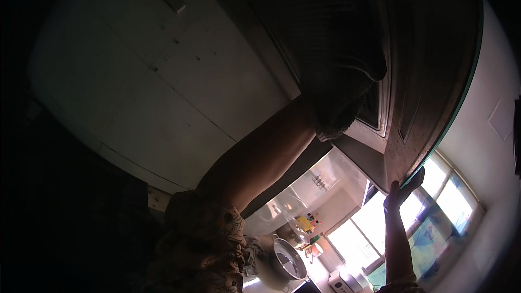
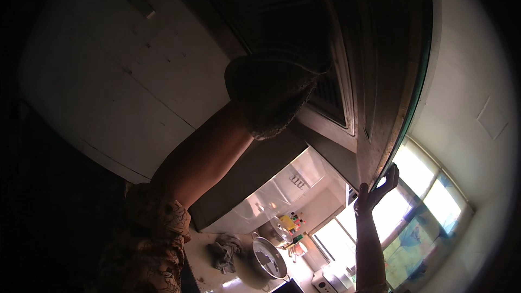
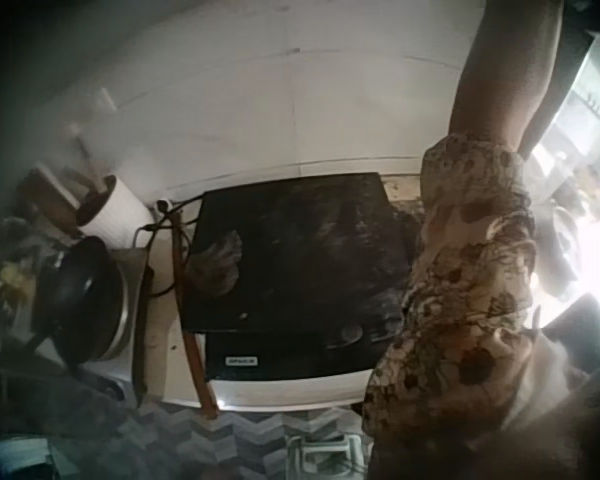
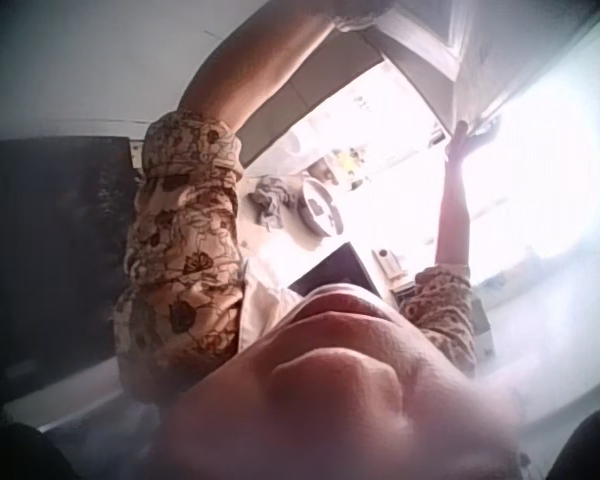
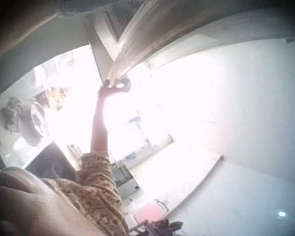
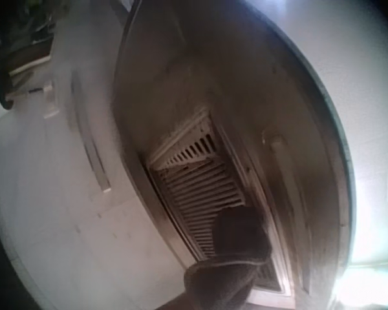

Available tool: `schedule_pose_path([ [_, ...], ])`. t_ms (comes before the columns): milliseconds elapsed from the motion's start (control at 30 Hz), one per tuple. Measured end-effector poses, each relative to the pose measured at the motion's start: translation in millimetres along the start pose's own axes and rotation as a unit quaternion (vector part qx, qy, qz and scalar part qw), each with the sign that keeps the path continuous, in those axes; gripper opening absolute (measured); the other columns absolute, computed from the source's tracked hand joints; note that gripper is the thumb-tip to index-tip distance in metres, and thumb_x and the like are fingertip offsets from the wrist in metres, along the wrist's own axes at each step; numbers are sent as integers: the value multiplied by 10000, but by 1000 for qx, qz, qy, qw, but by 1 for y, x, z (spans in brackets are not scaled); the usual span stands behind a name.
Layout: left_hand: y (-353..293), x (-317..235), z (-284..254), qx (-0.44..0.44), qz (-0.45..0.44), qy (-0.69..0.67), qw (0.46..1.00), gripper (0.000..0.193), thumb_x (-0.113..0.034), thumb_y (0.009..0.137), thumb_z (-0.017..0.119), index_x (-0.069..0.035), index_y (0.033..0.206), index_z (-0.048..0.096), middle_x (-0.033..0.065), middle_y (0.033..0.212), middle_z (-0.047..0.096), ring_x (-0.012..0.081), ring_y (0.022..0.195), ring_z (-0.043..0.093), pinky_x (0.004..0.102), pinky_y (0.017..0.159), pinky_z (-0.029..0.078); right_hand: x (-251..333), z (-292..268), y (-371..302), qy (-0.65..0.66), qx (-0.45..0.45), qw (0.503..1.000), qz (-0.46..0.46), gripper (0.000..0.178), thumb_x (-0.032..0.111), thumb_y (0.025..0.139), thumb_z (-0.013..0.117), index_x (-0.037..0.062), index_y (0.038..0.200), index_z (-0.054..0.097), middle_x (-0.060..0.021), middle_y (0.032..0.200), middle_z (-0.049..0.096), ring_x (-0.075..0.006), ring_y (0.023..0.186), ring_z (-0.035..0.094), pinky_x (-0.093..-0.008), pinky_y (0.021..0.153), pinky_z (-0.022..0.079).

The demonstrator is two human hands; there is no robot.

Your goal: The person cleans the underside of a kitchen range hood using a cloth and paper towels. They repeatedly wipe the metal surface, rinse the cloth at the sink, and continue wiping different sections of the hood.

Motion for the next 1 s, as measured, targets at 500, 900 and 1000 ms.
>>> schedule_pose_path([
  [500,69,11,-3,6,13,23,1000,274,-196,811,528,-45,1037,490,112,950,546,233,845,573,308,677,496,78,-44,31,57,24,991,-123,518,465,893,302,-2,996,502,-171,962,515,-279,892,486,-404,759,397],
  [900,-59,21,-52,152,-93,35,983,279,-190,807,533,-48,1042,486,115,961,543,235,856,573,308,681,497,160,8,3,281,104,953,38,393,313,892,342,-35,922,524,-173,984,513,-264,873,495,-363,748,401],
  [1000,-107,19,-91,217,-175,43,959,280,-188,805,534,-48,1043,485,115,964,543,235,859,574,309,682,497,175,54,-23,478,185,806,296,389,188,853,491,35,1195,387,-94,1135,449,-145,870,484,-253,710,403],
])
Point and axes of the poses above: each hand's wrist, its own y-axis towards the middle knuckle, its own z-axis out of the palm, x = y × z, the point moved 6 cm from there along y, towards the middle knuckle
